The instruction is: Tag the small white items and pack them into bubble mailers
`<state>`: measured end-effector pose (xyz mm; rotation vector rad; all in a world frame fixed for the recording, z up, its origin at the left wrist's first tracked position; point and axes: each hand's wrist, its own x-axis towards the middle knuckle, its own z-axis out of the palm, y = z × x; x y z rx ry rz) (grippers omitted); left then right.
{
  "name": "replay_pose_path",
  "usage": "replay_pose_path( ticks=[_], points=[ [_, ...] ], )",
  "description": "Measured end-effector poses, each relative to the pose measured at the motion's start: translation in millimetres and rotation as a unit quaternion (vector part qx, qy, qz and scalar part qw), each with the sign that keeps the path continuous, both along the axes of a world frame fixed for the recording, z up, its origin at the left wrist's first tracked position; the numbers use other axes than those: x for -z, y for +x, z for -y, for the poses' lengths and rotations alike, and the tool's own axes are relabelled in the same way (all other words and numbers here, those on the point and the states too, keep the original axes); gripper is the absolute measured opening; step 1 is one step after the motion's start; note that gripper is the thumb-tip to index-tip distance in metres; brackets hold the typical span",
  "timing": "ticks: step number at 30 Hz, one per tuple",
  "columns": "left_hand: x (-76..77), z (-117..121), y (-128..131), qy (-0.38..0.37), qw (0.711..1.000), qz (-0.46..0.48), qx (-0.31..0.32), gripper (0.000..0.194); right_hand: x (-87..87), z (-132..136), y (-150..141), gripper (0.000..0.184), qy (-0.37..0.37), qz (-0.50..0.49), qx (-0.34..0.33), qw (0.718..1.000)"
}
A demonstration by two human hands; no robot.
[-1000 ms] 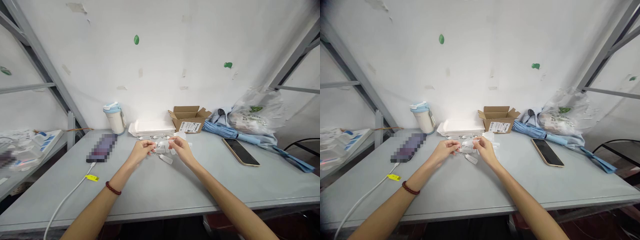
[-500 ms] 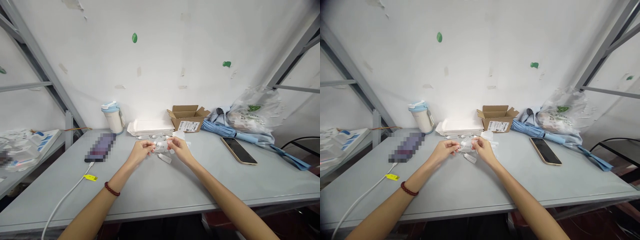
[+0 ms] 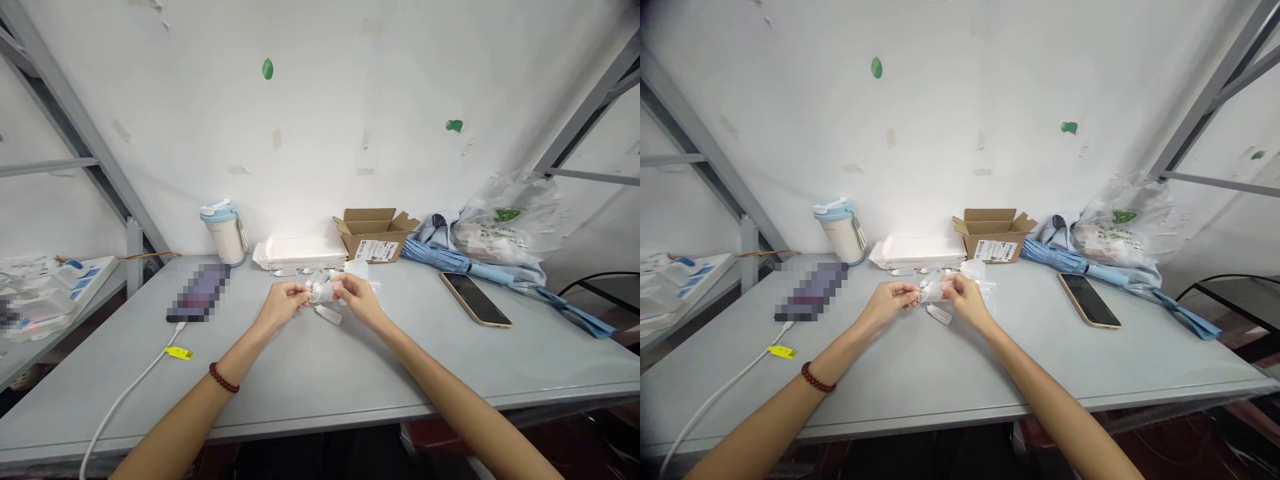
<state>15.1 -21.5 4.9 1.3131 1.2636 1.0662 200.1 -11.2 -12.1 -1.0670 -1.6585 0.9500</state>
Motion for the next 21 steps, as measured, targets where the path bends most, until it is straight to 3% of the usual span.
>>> replay_pose_path(
  ticks=[21],
  points=[
    [2.6,0.5,-2.8,-0.016,1.000,0.004,0.013,0.015,4.4,0.3,-0.6,0.022,0.000,0.007,-0.007,1.000]
  ],
)
